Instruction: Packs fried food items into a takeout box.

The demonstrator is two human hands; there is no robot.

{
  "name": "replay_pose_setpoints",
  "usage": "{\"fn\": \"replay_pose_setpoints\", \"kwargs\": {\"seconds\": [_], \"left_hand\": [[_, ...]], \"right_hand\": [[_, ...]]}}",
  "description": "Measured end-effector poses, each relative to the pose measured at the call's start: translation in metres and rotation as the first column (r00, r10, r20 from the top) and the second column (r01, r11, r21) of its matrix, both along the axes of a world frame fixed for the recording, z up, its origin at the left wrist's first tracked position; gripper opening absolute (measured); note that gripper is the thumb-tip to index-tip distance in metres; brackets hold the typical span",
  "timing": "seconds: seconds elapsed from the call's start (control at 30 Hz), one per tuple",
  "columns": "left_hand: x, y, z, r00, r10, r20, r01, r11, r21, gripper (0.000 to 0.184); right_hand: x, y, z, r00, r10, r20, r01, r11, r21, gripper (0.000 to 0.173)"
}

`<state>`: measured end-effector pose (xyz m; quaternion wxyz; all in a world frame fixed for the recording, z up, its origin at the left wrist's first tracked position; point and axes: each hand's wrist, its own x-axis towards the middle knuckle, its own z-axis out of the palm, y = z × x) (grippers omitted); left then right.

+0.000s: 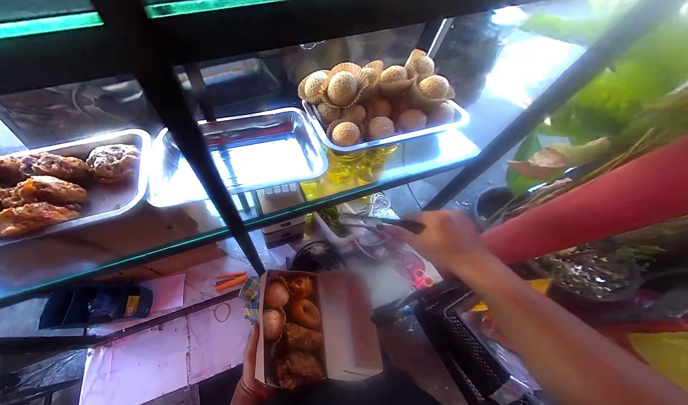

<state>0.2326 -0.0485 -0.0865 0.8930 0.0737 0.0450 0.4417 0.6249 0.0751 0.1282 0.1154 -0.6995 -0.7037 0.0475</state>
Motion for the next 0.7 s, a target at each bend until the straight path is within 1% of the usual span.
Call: {"fn": "replay_pose_setpoints", "kwargs": {"seconds": [0.03, 0.07, 0.17, 0.23, 0.33, 0.43, 0.5, 0.6, 0.7], "left_hand": [[-0.001, -0.001, 0.001, 1.000, 0.007, -0.007, -0.007, 1.000, -0.004, 0.069], [-0.001, 0.000, 0.002, 1.000, 0.005, -0.011, -0.005, 1.000, -0.003, 0.069], [-0.001, 0.004, 0.004, 1.000, -0.015, -0.003, 0.015, 1.000, 0.021, 0.070], [-0.001, 0.004, 0.006, 1.000, -0.010, -0.016, 0.010, 1.000, 0.010, 0.069], [0.002, 0.002, 0.012, 0.998, 0.027, -0.058, -0.027, 1.000, -0.012, 0.066], [0.003, 0.002, 0.008, 0.998, 0.045, -0.044, -0.046, 0.999, -0.021, 0.066], [0.005, 0.004, 0.006, 0.999, 0.047, -0.027, -0.048, 0.998, -0.030, 0.068], [0.014, 0.010, 0.006, 0.999, 0.031, 0.027, -0.030, 0.999, -0.044, 0.071], [0.020, 0.017, 0.006, 0.998, 0.013, 0.055, -0.009, 0.998, -0.069, 0.072]], "right_hand": [[0.002, 0.012, -0.015, 0.996, -0.094, 0.003, 0.094, 0.993, -0.075, 0.058], [0.000, 0.023, -0.029, 0.989, -0.149, 0.004, 0.148, 0.980, -0.135, 0.059], [-0.013, 0.048, -0.059, 0.978, -0.206, -0.031, 0.192, 0.948, -0.255, 0.060], [-0.020, 0.059, -0.074, 0.976, -0.218, -0.020, 0.203, 0.934, -0.294, 0.061], [-0.019, 0.067, -0.074, 0.974, -0.228, -0.011, 0.213, 0.925, -0.314, 0.059], [-0.006, 0.063, -0.059, 0.973, -0.226, -0.040, 0.206, 0.935, -0.287, 0.056], [0.003, 0.060, -0.056, 0.971, -0.234, -0.049, 0.212, 0.936, -0.283, 0.058], [0.020, 0.055, -0.063, 0.946, -0.270, -0.180, 0.216, 0.938, -0.271, 0.057], [0.032, 0.047, -0.067, 0.921, -0.278, -0.274, 0.205, 0.942, -0.264, 0.058]]}}
